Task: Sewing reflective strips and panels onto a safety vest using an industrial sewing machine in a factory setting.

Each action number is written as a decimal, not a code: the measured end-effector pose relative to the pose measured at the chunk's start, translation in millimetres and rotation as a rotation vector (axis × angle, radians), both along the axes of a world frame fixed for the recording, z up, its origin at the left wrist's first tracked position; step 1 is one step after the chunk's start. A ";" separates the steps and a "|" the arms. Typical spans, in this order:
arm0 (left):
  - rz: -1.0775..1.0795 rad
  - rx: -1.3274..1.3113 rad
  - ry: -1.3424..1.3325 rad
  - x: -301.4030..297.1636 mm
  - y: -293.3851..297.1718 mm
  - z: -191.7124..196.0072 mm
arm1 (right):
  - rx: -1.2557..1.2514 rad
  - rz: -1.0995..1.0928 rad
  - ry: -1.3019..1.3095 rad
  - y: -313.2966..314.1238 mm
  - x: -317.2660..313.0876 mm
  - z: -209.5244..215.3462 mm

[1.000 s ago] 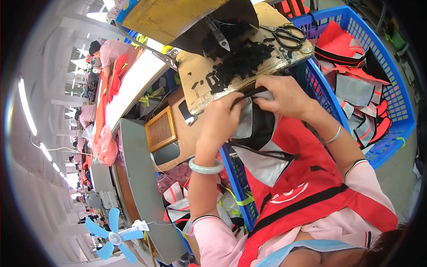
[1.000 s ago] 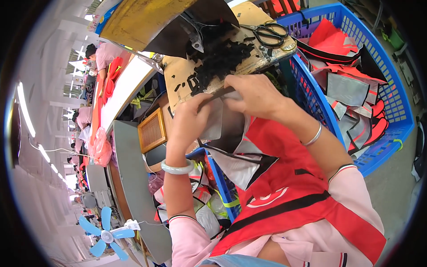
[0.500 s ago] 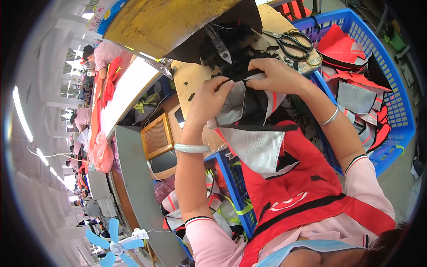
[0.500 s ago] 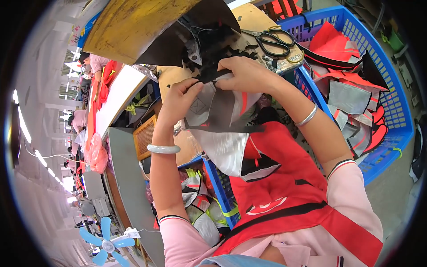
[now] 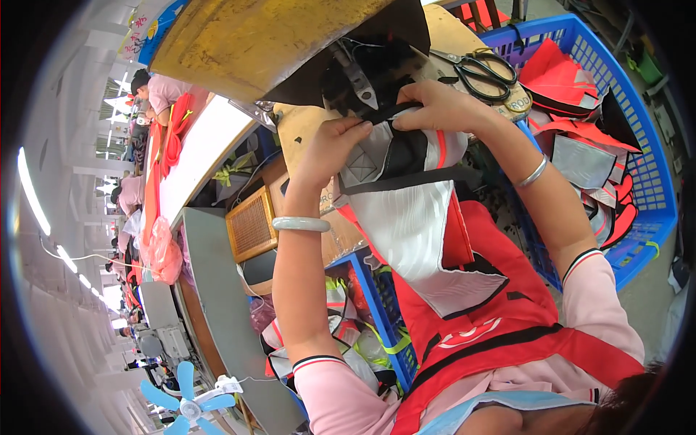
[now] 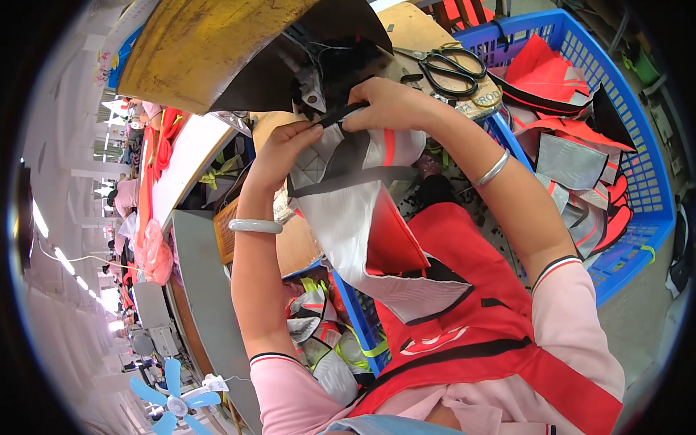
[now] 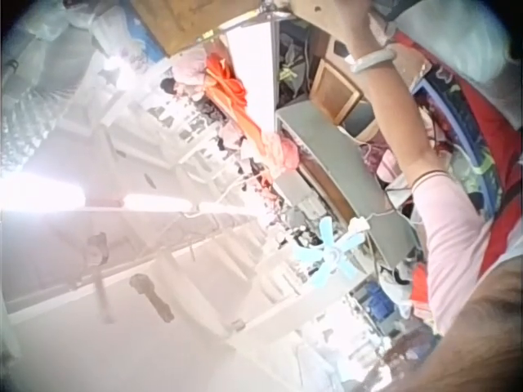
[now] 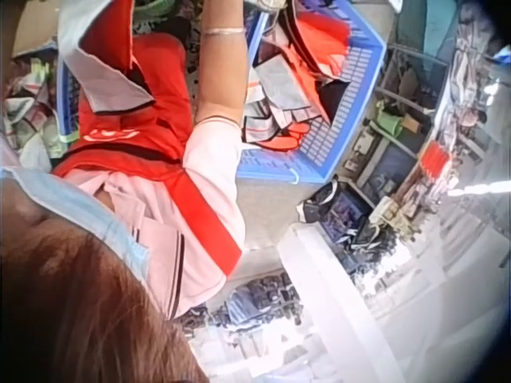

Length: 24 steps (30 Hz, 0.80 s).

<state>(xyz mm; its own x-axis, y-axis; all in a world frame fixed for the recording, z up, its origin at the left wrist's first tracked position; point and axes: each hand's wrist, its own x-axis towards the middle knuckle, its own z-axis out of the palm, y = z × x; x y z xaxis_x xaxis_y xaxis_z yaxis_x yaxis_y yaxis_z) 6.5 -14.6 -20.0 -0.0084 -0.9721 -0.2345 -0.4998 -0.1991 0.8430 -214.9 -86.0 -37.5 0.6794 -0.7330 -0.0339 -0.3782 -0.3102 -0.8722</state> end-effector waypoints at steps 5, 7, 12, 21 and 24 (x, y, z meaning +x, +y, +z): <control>0.044 0.040 0.050 2.8 -2.8 1.7 | 0.005 -0.042 -0.002 -6.9 4.8 -3.8; 0.036 0.011 0.037 3.5 -2.8 3.2 | 0.020 -0.042 0.001 -8.4 4.8 -1.2; 0.008 0.007 0.067 0.7 -2.2 10.9 | 0.002 -0.026 -0.054 -8.0 3.8 2.7; 0.014 -0.070 0.043 2.9 -6.7 11.8 | 0.013 -0.022 -0.106 -14.2 9.2 0.0; 0.021 -0.054 0.022 2.9 -6.5 11.4 | -0.006 -0.026 -0.142 -13.6 9.3 -0.8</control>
